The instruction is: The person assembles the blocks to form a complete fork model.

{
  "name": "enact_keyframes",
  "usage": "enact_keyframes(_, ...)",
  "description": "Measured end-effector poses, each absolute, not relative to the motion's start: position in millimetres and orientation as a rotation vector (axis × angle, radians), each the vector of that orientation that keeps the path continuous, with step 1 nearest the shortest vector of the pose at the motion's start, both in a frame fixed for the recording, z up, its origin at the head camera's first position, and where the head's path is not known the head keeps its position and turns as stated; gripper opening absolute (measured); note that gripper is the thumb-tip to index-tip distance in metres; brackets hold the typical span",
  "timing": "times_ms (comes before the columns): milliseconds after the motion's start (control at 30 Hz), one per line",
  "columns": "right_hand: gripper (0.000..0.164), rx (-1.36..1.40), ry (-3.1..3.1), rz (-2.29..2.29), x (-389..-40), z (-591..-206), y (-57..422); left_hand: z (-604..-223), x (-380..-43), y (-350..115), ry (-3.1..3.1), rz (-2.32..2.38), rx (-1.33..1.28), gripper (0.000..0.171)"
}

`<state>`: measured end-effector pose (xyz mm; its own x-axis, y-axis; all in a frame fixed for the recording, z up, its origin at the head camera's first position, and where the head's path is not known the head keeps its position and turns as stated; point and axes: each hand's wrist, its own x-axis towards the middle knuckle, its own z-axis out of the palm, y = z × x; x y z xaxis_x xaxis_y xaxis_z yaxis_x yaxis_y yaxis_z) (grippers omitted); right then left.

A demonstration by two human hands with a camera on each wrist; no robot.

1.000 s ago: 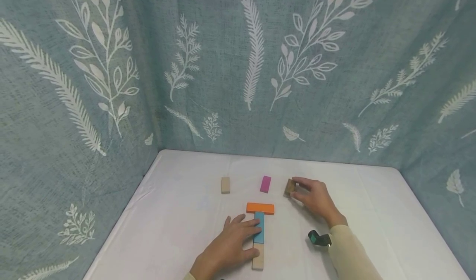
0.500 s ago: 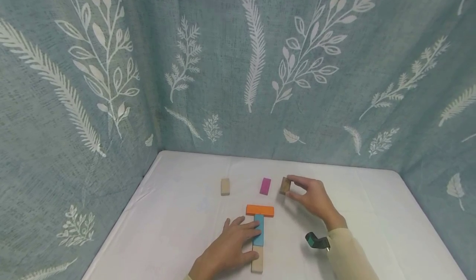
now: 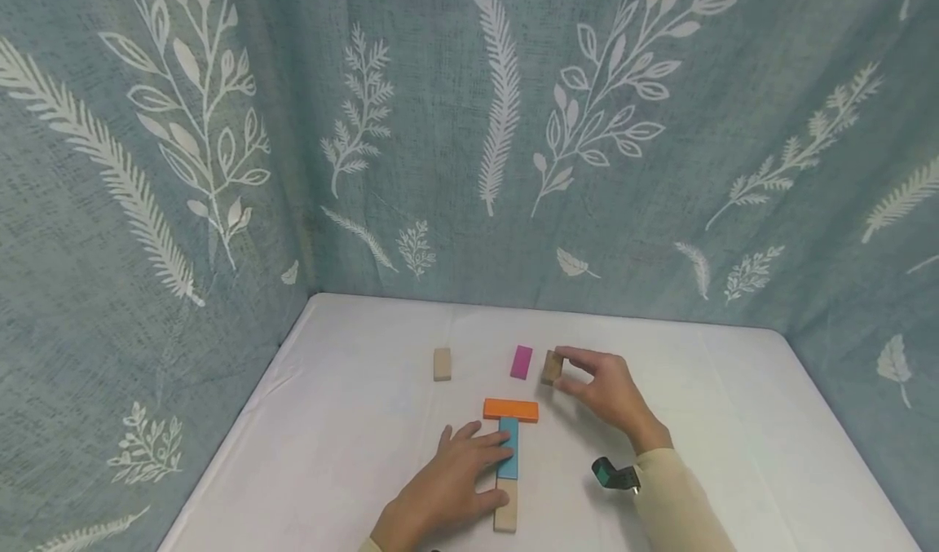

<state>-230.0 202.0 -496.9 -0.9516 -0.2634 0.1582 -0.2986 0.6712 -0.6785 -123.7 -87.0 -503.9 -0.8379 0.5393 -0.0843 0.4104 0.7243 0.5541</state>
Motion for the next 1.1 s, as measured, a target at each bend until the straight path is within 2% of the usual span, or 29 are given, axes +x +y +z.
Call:
enact_keyframes(633, 0.053, 0.405, -2.848, 1.23, -223.1, -532.6, 187.9, -506.1, -125.3, -86.5, 2.69, 0.795, 0.759, 0.054)
enact_keyframes(800, 0.055, 0.397, -2.853, 1.194, -222.1, -536.9, 187.4, -506.5, -125.5, -85.7, 2.687, 0.788, 0.745, 0.054)
enact_keyframes(1100, 0.048, 0.401, -2.853, 1.166, -224.1, -537.3, 188.1, -506.7, -127.3, -86.9, 2.676, 0.794, 0.753, 0.055)
